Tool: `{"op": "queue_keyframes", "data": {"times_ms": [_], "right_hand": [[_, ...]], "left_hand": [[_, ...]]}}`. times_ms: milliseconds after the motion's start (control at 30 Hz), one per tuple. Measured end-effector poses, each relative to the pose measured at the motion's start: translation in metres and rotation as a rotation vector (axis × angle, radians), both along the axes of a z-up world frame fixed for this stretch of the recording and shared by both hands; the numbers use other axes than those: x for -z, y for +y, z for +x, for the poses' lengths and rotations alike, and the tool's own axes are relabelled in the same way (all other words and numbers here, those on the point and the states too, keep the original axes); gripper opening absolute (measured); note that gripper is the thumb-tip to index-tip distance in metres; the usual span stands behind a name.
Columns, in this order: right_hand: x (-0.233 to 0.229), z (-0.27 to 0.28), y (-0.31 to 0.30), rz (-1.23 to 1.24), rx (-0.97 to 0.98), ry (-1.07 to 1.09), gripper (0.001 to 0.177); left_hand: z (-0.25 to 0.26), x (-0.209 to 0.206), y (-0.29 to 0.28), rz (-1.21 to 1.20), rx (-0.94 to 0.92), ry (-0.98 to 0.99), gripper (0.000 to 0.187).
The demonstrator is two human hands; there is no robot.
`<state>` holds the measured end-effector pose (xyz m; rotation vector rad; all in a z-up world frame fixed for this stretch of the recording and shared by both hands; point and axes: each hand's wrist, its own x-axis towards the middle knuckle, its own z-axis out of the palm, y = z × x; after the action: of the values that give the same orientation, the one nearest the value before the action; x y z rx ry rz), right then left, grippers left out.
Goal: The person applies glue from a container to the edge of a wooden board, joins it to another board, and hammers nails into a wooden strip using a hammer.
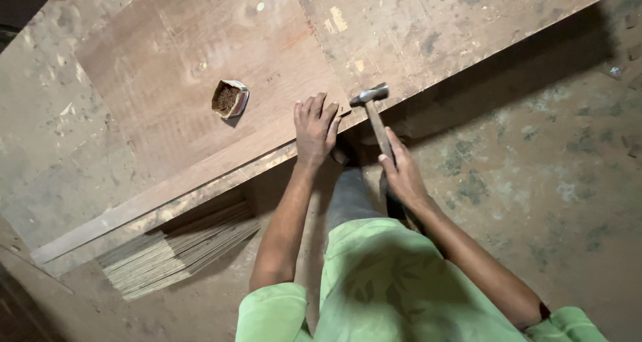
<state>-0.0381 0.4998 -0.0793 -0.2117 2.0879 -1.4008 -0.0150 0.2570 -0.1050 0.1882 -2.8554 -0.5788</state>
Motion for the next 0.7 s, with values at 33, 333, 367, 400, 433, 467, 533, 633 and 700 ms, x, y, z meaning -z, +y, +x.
{"op": "queue_keyframes", "data": {"times_ms": [33,333,367,400,433,467,533,633,700], "right_hand": [[-0.0007,0.0004,-0.0009,0.018,-0.002,-0.043,0.064],[-0.0027,-0.0066,-0.0013,-0.027,-0.002,-0.033,0.06],[-0.0026,-0.0066,-0.0021,-0.027,-0.003,-0.006,0.06],[-0.0028,-0.0064,-0.0029,-0.026,-0.005,0.021,0.06],[-0.0028,-0.0075,-0.0036,-0.027,-0.011,0.048,0.06],[-0.0025,-0.0091,-0.0041,-0.025,-0.001,0.037,0.06],[-0.0016,-0.0063,-0.005,-0.02,0.018,0.006,0.061],[-0.0015,-0.0052,-0.0022,0.004,-0.022,0.017,0.061],[-0.0015,-0.0087,-0.0025,-0.018,0.007,0.046,0.06]], "left_hand": [[0.0004,-0.0002,0.0006,0.002,0.001,-0.003,0.041],[0.0019,0.0012,-0.001,0.005,0.005,-0.012,0.041],[0.0014,0.0013,-0.0011,0.008,0.004,-0.017,0.041],[0.0008,0.0011,-0.0014,0.007,0.006,-0.013,0.041],[-0.0001,0.0008,-0.0014,0.004,0.004,-0.008,0.04],[-0.0011,0.0007,-0.0015,0.001,0.001,-0.003,0.04],[0.0012,0.0002,-0.0026,0.005,0.005,0.012,0.04],[0.002,-0.0011,-0.0008,0.013,0.007,0.016,0.04],[-0.0003,-0.0032,-0.0014,0.008,0.005,0.016,0.04]]}}
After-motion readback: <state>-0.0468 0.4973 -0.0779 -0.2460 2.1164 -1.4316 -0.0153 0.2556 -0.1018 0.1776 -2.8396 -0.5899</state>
